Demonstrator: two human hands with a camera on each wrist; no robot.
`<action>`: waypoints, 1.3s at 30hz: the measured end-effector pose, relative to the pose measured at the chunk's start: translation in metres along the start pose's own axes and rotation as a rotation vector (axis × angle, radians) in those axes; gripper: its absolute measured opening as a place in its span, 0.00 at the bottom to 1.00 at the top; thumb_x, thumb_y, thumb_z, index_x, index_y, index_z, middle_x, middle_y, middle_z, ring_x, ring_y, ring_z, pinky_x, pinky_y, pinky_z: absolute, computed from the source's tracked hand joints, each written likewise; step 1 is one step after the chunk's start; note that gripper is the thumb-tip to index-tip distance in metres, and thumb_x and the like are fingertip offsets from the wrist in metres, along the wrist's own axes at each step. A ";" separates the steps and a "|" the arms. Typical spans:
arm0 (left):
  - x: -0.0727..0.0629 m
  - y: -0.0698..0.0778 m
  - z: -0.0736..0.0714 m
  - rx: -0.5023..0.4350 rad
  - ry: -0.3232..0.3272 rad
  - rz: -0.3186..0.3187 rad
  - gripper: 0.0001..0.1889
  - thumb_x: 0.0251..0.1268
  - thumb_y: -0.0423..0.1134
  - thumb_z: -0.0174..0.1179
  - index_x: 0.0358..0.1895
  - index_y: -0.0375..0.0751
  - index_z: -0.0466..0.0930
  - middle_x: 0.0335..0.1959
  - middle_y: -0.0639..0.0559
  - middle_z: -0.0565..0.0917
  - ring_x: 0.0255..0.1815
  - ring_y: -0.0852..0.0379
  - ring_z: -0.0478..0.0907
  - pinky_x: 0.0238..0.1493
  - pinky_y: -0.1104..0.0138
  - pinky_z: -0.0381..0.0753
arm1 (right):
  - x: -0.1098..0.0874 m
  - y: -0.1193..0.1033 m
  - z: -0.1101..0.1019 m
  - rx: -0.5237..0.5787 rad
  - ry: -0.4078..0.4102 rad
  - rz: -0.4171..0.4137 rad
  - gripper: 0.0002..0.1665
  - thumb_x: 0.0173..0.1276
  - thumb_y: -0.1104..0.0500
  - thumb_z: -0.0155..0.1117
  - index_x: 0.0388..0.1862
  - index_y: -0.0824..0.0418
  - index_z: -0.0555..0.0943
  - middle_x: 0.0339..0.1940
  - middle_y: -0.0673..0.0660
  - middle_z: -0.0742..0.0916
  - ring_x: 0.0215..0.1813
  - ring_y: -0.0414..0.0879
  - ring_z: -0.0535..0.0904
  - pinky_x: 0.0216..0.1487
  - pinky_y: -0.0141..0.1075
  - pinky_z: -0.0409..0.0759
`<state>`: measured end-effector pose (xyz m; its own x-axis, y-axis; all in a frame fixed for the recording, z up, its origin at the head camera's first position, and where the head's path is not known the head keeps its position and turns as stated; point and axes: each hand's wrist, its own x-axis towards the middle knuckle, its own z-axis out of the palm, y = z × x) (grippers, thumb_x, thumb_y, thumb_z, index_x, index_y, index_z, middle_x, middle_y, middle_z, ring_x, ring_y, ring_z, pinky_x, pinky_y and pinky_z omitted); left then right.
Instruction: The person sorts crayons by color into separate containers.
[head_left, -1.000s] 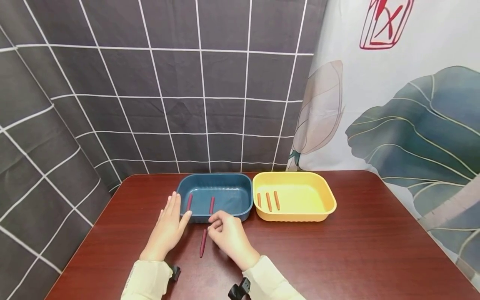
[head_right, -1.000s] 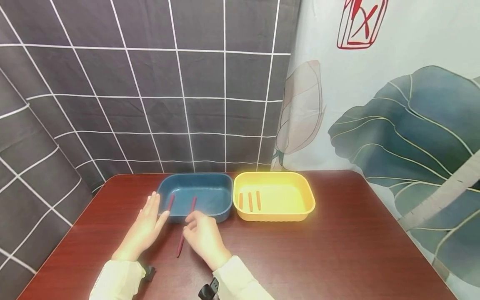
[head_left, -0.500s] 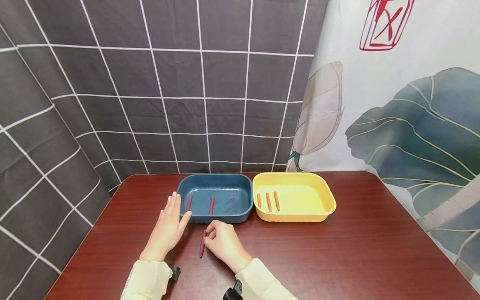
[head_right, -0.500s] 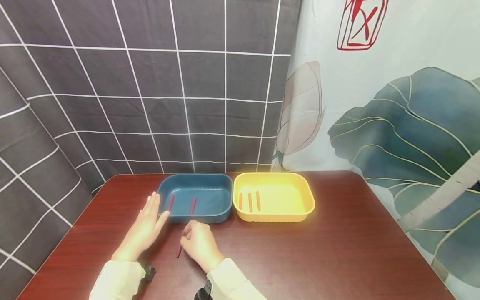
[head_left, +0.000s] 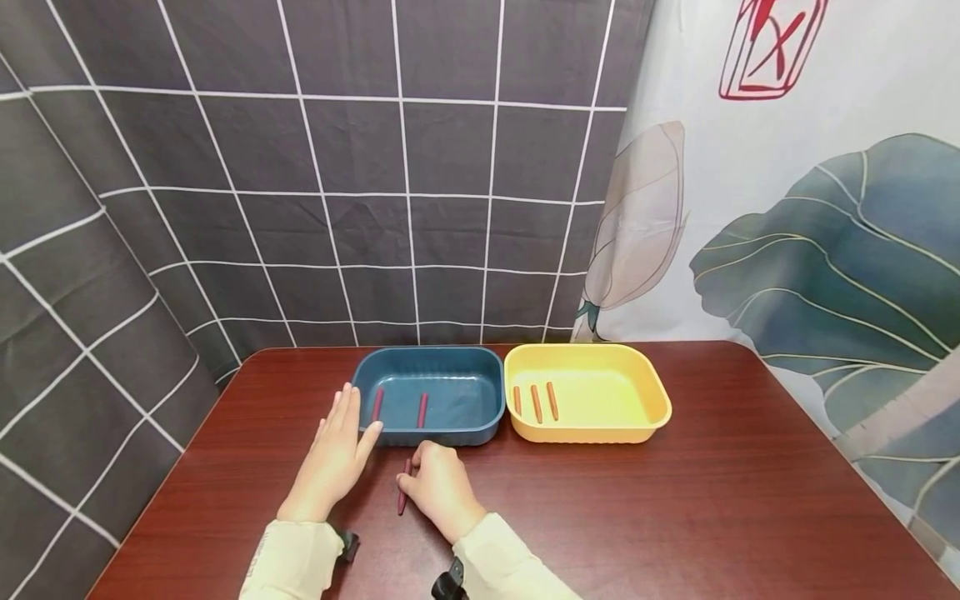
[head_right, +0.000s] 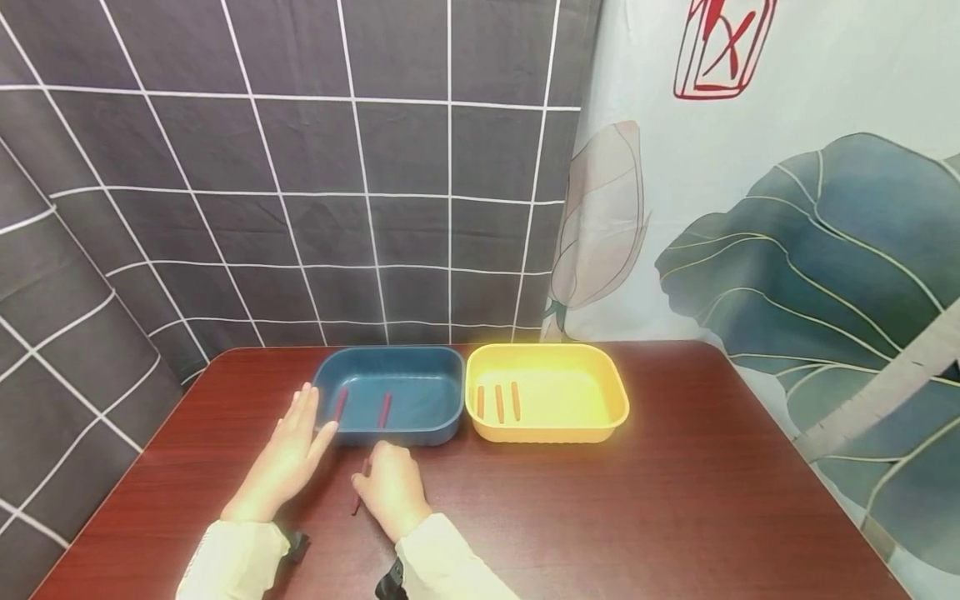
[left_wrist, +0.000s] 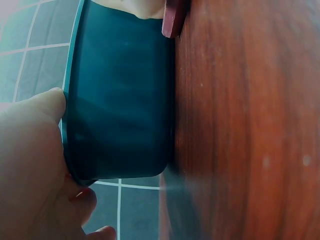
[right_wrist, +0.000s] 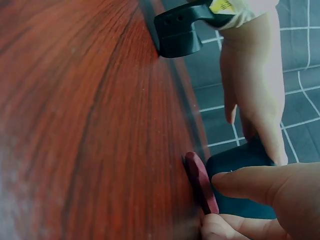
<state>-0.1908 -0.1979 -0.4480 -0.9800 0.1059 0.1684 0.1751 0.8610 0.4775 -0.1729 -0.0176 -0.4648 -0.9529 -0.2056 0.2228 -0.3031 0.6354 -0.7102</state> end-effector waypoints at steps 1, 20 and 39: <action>0.000 0.000 0.000 -0.001 -0.002 -0.001 0.39 0.80 0.48 0.50 0.79 0.24 0.46 0.81 0.30 0.46 0.81 0.32 0.43 0.75 0.37 0.48 | 0.000 -0.001 0.001 -0.008 0.002 0.003 0.15 0.52 0.65 0.77 0.24 0.61 0.76 0.15 0.46 0.76 0.19 0.36 0.69 0.21 0.29 0.70; 0.001 -0.002 0.002 -0.004 0.011 0.007 0.39 0.80 0.48 0.51 0.79 0.25 0.47 0.81 0.31 0.47 0.81 0.32 0.44 0.75 0.36 0.49 | -0.003 -0.003 0.004 -0.066 0.067 -0.021 0.13 0.47 0.69 0.70 0.21 0.60 0.73 0.20 0.50 0.73 0.22 0.43 0.70 0.24 0.35 0.72; 0.001 0.000 0.002 0.000 0.012 0.005 0.39 0.80 0.48 0.51 0.79 0.25 0.47 0.81 0.31 0.47 0.81 0.31 0.44 0.75 0.36 0.49 | -0.007 -0.002 0.007 -0.125 0.108 -0.064 0.11 0.45 0.69 0.74 0.25 0.62 0.79 0.26 0.51 0.75 0.26 0.49 0.77 0.29 0.37 0.78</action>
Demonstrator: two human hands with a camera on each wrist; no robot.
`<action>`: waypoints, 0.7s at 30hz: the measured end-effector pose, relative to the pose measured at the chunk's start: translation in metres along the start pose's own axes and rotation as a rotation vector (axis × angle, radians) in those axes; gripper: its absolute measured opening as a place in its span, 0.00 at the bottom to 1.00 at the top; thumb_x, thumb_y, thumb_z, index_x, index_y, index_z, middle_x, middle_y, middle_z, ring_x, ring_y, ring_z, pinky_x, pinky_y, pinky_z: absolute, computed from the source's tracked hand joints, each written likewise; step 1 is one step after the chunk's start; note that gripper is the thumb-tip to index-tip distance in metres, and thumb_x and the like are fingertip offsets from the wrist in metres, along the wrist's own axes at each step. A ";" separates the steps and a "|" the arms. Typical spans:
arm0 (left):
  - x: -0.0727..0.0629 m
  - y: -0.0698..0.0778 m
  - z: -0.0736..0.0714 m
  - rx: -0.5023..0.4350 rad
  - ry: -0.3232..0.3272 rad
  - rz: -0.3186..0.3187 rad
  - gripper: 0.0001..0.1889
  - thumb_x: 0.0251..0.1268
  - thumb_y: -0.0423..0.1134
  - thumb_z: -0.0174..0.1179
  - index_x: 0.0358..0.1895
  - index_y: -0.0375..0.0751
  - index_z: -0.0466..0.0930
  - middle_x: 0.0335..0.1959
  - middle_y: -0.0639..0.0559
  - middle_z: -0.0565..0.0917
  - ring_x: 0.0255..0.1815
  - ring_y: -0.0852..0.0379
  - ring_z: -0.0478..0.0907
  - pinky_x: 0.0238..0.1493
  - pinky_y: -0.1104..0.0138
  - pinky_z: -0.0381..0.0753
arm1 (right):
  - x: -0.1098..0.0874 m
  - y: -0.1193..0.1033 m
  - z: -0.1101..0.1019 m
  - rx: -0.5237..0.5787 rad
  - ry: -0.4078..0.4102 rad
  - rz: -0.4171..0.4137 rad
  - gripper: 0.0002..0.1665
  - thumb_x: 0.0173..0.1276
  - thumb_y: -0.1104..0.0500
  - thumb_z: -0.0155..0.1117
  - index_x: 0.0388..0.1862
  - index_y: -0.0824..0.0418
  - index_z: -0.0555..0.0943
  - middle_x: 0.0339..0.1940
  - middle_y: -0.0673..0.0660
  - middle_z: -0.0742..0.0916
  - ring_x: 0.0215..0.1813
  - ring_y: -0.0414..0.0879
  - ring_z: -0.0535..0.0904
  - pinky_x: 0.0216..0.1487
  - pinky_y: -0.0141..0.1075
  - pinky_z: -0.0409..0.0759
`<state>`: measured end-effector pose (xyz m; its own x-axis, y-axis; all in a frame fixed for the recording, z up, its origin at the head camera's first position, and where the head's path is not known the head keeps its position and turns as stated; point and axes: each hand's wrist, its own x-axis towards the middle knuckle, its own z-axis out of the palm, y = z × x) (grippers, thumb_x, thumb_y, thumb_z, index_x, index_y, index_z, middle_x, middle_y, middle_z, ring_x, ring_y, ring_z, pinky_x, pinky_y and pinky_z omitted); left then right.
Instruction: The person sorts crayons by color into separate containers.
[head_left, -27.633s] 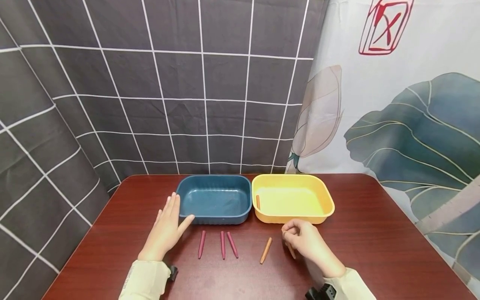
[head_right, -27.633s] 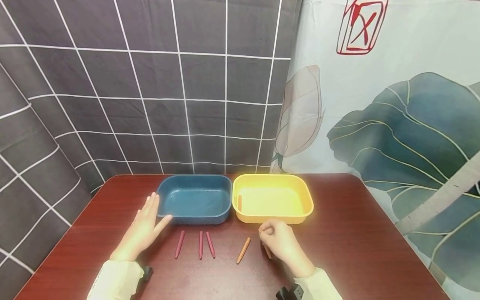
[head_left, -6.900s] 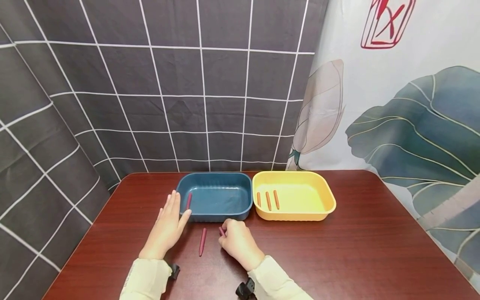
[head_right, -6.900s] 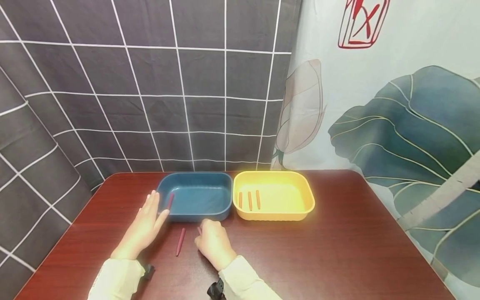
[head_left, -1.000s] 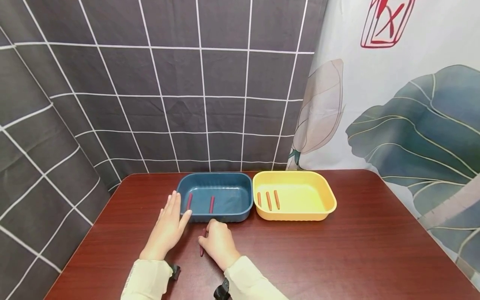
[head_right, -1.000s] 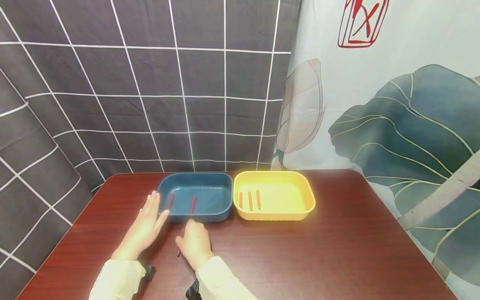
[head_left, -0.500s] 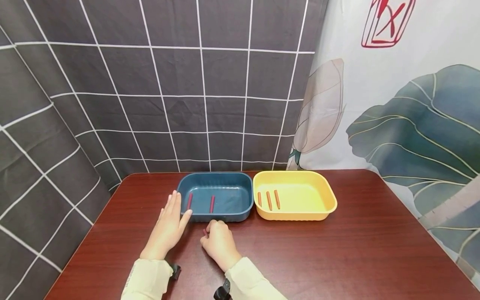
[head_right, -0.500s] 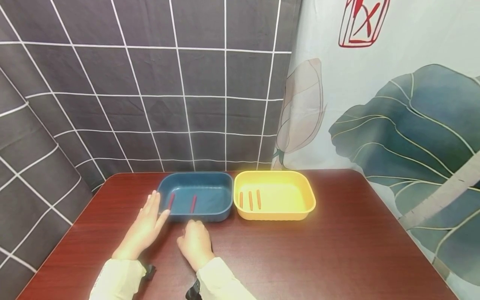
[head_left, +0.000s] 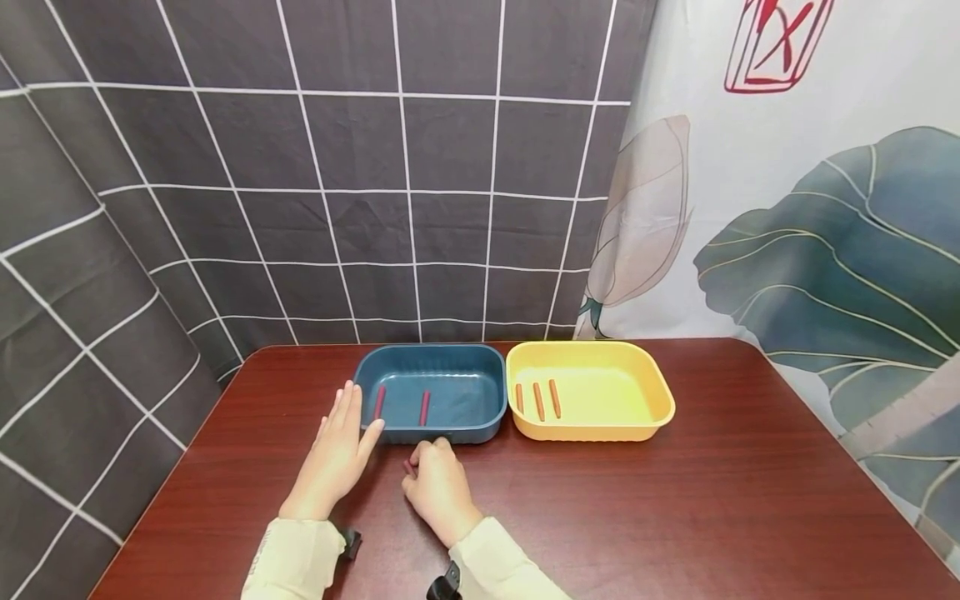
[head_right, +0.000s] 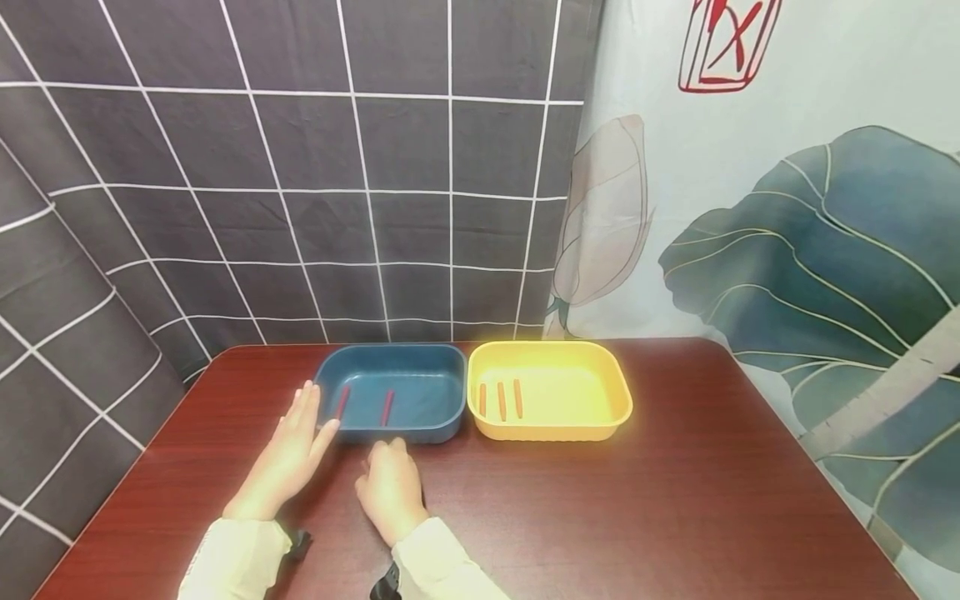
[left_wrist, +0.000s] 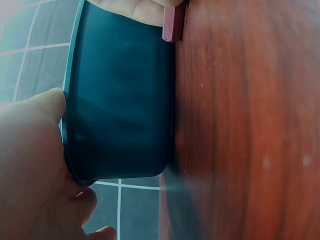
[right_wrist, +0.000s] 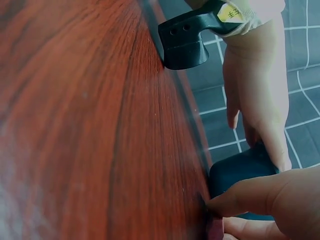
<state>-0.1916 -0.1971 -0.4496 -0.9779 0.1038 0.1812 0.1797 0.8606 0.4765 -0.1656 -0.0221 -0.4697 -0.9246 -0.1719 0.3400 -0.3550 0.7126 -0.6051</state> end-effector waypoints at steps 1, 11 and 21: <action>0.000 0.000 0.000 -0.001 0.000 -0.001 0.39 0.80 0.48 0.51 0.79 0.25 0.47 0.81 0.31 0.47 0.81 0.31 0.44 0.75 0.36 0.49 | 0.000 0.000 0.000 0.003 0.000 0.000 0.11 0.45 0.69 0.74 0.25 0.61 0.79 0.26 0.51 0.75 0.26 0.48 0.77 0.28 0.36 0.78; 0.000 0.001 -0.001 0.003 -0.009 0.000 0.39 0.81 0.48 0.50 0.79 0.24 0.47 0.81 0.30 0.47 0.81 0.31 0.44 0.75 0.36 0.49 | 0.005 0.001 -0.007 0.159 -0.075 0.080 0.08 0.48 0.68 0.71 0.22 0.58 0.80 0.18 0.45 0.81 0.23 0.34 0.75 0.24 0.29 0.74; 0.000 0.002 -0.003 -0.004 -0.018 -0.013 0.39 0.81 0.48 0.50 0.79 0.24 0.46 0.81 0.30 0.46 0.81 0.31 0.43 0.75 0.37 0.48 | 0.016 -0.004 -0.034 0.394 -0.189 0.168 0.04 0.55 0.70 0.67 0.29 0.64 0.82 0.20 0.51 0.87 0.21 0.35 0.78 0.24 0.31 0.76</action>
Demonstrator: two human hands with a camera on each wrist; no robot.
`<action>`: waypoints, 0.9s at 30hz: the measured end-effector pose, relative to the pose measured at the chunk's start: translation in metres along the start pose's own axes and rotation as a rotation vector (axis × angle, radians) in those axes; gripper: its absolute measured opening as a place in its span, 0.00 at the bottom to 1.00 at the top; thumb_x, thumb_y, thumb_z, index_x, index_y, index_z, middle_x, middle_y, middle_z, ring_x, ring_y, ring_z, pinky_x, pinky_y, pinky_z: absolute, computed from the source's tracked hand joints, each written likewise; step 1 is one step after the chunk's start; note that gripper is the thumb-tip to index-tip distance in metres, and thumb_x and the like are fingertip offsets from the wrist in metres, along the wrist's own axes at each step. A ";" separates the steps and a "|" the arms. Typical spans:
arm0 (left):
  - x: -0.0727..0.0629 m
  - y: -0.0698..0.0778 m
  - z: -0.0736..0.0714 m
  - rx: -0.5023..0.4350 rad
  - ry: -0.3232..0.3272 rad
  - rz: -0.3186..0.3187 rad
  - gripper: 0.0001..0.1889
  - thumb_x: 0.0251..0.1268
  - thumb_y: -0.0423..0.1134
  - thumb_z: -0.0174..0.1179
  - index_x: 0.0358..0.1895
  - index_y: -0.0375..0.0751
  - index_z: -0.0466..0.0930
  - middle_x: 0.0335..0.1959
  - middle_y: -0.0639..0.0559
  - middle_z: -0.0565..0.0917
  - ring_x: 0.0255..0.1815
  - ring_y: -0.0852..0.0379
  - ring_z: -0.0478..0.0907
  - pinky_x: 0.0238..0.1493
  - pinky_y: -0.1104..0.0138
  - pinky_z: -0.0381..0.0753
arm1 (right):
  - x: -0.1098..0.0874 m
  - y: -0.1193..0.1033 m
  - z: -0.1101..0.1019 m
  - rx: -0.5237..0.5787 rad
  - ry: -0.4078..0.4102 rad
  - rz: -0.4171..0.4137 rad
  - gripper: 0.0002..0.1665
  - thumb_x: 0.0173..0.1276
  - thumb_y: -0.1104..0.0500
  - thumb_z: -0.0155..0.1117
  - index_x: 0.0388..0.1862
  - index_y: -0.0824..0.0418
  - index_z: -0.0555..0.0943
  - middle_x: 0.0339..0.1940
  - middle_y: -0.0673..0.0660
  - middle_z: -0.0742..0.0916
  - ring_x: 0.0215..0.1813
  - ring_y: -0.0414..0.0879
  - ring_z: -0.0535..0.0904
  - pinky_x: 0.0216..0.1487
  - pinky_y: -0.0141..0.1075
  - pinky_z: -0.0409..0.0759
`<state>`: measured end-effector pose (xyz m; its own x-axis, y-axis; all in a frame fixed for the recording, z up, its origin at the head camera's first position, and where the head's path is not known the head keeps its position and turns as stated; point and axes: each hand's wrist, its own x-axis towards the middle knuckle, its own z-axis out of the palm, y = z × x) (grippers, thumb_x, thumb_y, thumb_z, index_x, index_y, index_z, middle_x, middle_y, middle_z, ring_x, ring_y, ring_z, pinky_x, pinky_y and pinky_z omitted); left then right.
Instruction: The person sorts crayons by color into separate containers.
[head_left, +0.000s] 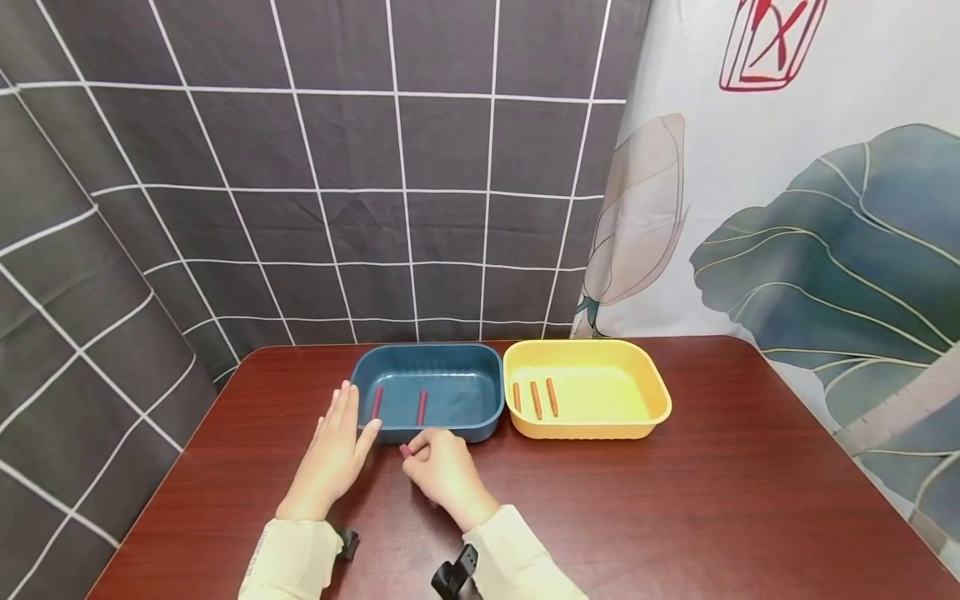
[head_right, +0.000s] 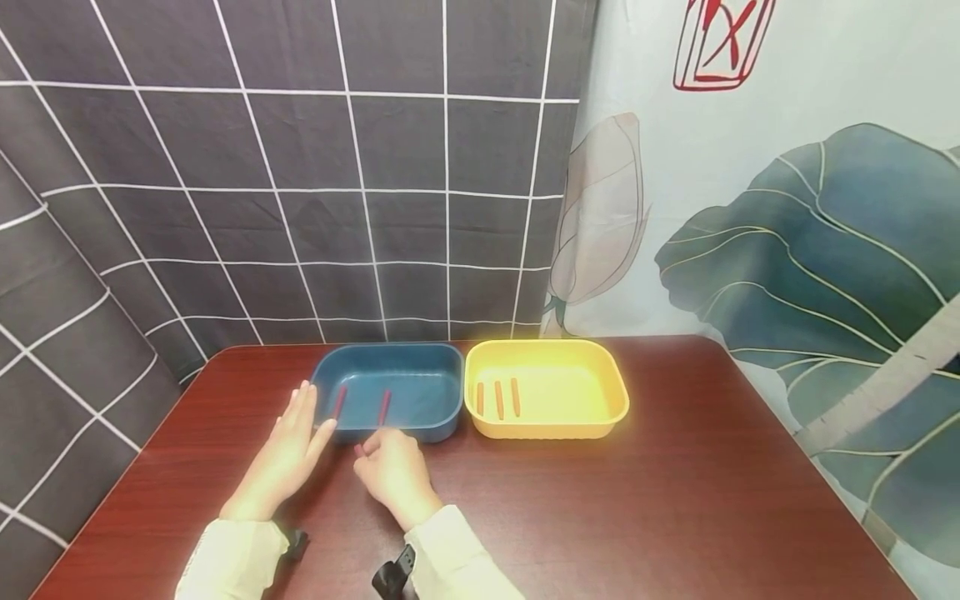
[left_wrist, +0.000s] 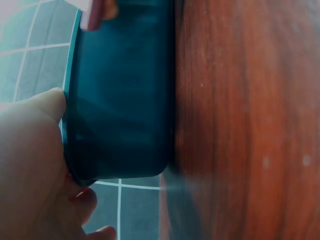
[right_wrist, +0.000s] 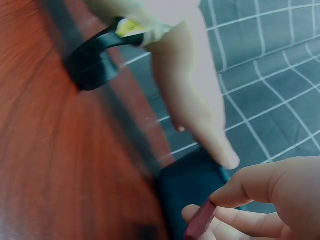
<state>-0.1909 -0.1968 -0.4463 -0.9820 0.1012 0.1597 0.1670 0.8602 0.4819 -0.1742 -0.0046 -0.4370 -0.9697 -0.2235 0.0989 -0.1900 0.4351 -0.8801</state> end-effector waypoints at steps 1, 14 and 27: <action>0.000 0.000 0.000 -0.001 0.000 0.000 0.39 0.81 0.48 0.50 0.79 0.24 0.46 0.81 0.30 0.46 0.81 0.31 0.43 0.75 0.37 0.48 | 0.000 -0.001 -0.002 0.004 -0.007 -0.005 0.04 0.56 0.70 0.66 0.30 0.64 0.82 0.21 0.51 0.87 0.21 0.35 0.78 0.24 0.31 0.77; -0.001 0.000 0.001 -0.005 0.001 -0.001 0.39 0.80 0.47 0.50 0.79 0.24 0.46 0.81 0.30 0.46 0.81 0.31 0.43 0.75 0.37 0.48 | 0.006 -0.006 -0.024 0.113 -0.085 -0.044 0.06 0.61 0.71 0.64 0.38 0.67 0.83 0.22 0.56 0.88 0.18 0.37 0.76 0.26 0.28 0.75; 0.000 0.001 0.000 0.006 0.000 -0.004 0.39 0.80 0.48 0.51 0.79 0.25 0.47 0.81 0.30 0.46 0.81 0.31 0.43 0.75 0.37 0.49 | 0.013 -0.010 -0.031 0.370 -0.095 0.002 0.10 0.68 0.70 0.60 0.47 0.73 0.80 0.38 0.71 0.89 0.33 0.50 0.87 0.38 0.39 0.88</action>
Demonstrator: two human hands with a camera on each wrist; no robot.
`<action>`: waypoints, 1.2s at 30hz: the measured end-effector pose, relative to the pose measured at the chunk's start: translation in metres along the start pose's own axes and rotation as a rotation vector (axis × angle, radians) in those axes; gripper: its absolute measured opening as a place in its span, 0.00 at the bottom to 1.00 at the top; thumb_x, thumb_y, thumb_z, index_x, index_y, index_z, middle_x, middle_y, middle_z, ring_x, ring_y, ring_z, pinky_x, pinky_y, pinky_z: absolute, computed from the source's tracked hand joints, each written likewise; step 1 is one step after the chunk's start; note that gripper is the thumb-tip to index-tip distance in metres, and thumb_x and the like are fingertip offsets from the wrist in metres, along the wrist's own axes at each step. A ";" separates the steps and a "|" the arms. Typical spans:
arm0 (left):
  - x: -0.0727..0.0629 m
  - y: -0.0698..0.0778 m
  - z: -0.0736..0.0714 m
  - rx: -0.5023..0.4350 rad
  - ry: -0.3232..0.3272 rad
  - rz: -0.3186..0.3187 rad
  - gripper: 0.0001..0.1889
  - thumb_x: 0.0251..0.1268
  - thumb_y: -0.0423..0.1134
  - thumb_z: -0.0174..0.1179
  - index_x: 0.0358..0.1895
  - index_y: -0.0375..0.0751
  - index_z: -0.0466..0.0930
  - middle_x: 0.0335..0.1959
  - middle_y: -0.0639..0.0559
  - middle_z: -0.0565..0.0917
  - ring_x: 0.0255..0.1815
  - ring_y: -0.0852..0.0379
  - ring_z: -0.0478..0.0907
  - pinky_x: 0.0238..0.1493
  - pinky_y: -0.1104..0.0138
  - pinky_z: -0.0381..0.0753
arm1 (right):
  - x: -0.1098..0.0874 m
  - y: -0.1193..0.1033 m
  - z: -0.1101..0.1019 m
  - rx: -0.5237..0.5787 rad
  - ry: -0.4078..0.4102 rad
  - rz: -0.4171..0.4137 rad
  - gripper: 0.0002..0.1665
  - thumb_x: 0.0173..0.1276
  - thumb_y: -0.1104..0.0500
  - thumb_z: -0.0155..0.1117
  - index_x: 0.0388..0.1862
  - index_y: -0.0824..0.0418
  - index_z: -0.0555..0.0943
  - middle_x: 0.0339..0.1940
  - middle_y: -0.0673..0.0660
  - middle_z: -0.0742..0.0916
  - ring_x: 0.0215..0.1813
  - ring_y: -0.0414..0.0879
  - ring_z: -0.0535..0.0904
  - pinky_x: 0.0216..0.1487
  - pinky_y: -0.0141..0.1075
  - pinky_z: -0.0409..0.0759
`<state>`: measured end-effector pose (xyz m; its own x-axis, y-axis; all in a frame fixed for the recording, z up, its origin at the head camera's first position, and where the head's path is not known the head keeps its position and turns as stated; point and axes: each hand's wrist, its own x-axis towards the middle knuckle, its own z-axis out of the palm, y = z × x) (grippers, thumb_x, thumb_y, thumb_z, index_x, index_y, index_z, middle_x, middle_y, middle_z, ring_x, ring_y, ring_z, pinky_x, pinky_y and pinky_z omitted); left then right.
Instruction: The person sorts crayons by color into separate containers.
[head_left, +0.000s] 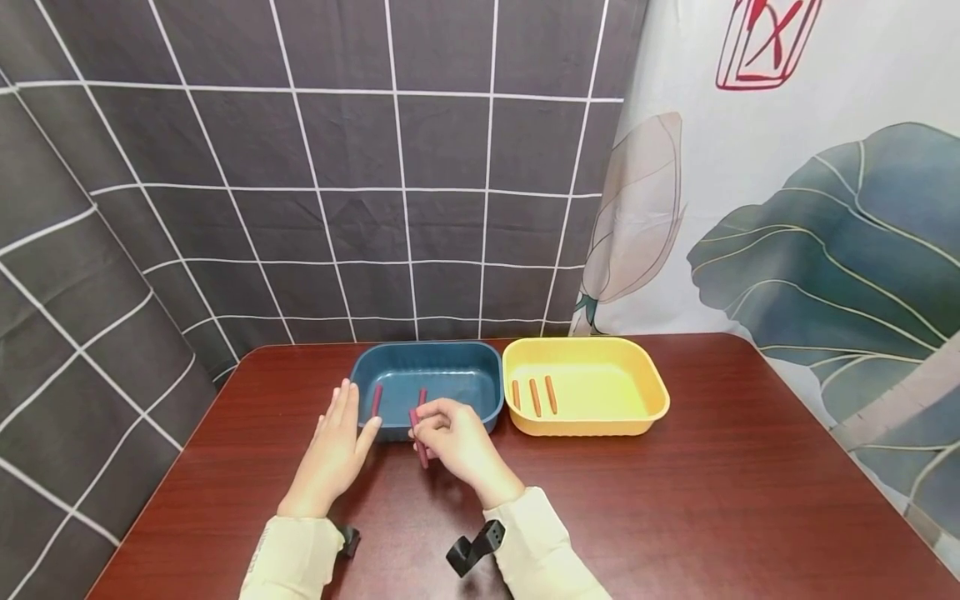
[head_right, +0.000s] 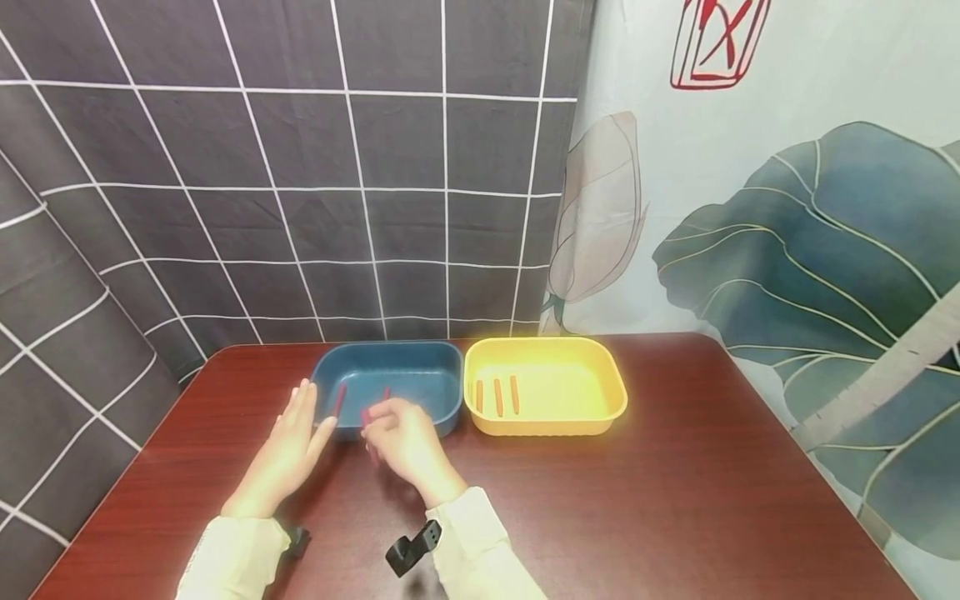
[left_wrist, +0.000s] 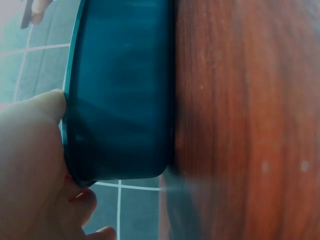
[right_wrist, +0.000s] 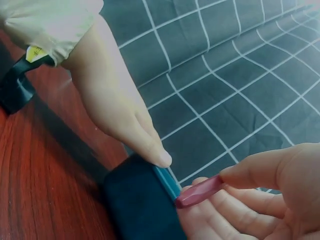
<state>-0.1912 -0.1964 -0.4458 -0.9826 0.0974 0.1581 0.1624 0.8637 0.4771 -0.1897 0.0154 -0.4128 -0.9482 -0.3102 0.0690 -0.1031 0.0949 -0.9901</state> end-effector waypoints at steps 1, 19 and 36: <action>0.000 0.000 0.000 0.001 0.002 0.000 0.39 0.80 0.48 0.51 0.79 0.25 0.47 0.81 0.30 0.47 0.81 0.31 0.43 0.75 0.37 0.49 | 0.001 0.000 0.000 0.020 0.003 -0.003 0.11 0.69 0.70 0.60 0.48 0.73 0.80 0.39 0.71 0.88 0.35 0.53 0.88 0.39 0.40 0.88; 0.001 -0.002 0.001 -0.011 0.009 0.018 0.38 0.80 0.46 0.51 0.78 0.24 0.47 0.81 0.29 0.48 0.81 0.31 0.44 0.75 0.36 0.48 | 0.034 0.002 -0.019 -0.092 0.183 -0.062 0.13 0.67 0.67 0.66 0.50 0.70 0.82 0.36 0.64 0.90 0.34 0.54 0.88 0.38 0.38 0.87; 0.001 -0.004 0.002 -0.005 0.029 0.035 0.38 0.80 0.47 0.51 0.78 0.24 0.48 0.80 0.29 0.49 0.81 0.31 0.45 0.74 0.35 0.50 | 0.063 0.013 -0.027 -0.518 0.258 0.003 0.06 0.66 0.64 0.68 0.41 0.64 0.81 0.32 0.56 0.89 0.33 0.46 0.84 0.38 0.39 0.83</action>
<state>-0.1933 -0.1987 -0.4497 -0.9734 0.1126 0.1996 0.1968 0.8573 0.4757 -0.2589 0.0229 -0.4179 -0.9847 -0.0746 0.1578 -0.1721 0.5664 -0.8060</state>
